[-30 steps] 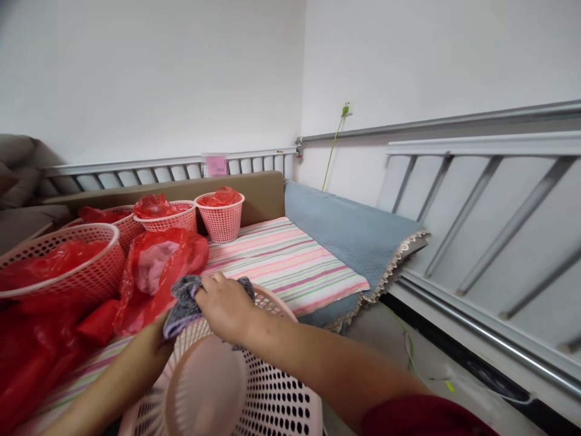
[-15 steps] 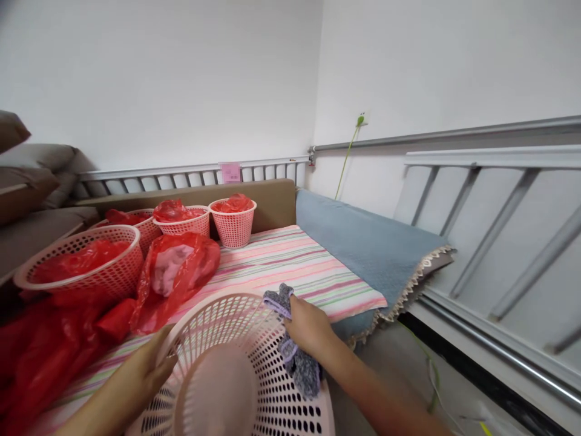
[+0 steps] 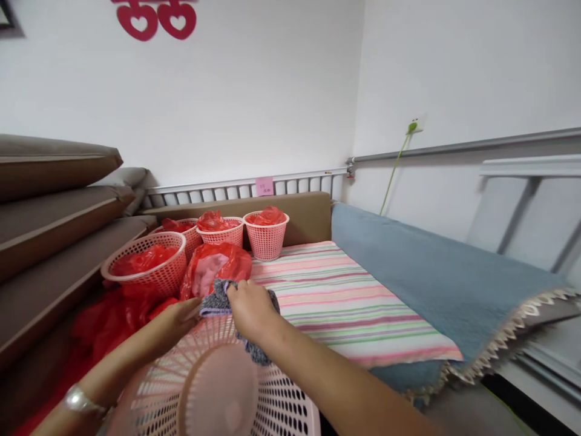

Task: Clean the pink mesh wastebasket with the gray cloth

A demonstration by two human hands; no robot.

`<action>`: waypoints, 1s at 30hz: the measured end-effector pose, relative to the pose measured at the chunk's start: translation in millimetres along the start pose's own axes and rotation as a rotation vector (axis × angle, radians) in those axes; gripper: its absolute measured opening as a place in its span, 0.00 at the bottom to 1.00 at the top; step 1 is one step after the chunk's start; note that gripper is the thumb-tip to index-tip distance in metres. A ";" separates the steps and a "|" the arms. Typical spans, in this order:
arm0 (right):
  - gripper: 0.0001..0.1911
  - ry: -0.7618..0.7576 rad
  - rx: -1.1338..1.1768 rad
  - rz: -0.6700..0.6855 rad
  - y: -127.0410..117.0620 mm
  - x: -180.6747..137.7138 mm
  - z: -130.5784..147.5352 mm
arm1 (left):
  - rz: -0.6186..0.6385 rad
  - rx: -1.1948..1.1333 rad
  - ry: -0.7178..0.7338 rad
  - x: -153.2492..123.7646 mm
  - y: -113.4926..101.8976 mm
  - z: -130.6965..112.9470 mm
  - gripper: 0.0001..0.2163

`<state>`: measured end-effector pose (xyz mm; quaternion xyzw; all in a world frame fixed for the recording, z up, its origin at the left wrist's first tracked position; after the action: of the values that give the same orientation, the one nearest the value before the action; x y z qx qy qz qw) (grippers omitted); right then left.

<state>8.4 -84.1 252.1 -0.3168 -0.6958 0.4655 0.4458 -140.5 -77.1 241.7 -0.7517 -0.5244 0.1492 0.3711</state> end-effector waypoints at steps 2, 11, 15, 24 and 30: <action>0.13 0.043 0.015 0.000 11.7 -2.8 -1.5 | 0.031 -0.026 0.018 -6.1 5.8 4.0 0.09; 0.16 0.483 0.178 0.283 65.4 -101.3 -60.3 | -0.079 0.047 -0.084 -38.6 10.0 28.7 0.09; 0.18 0.594 0.363 0.264 73.9 -133.3 -75.4 | -0.111 -0.041 -0.058 -47.6 5.1 20.4 0.09; 0.12 0.194 0.294 -0.009 -25.3 -46.7 -21.6 | -0.083 0.014 -0.037 -40.4 -40.9 -28.2 0.09; 0.13 0.003 0.182 -0.098 -18.0 -21.3 30.5 | -0.075 0.056 -0.022 -27.1 -23.7 -24.9 0.13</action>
<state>-11.5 -120.0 256.7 -0.2413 -0.6648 0.5040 0.4958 -152.2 -107.3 271.2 -0.7190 -0.5518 0.1580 0.3919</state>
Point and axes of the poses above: each hand's wrist, its own x-axis towards the middle knuckle, its own y-axis out of the palm, z = x × y, the point moved 5 cm from there along x, towards the middle knuckle, and after that the axes turned 7 degrees about -x, right-handed, at the moved point
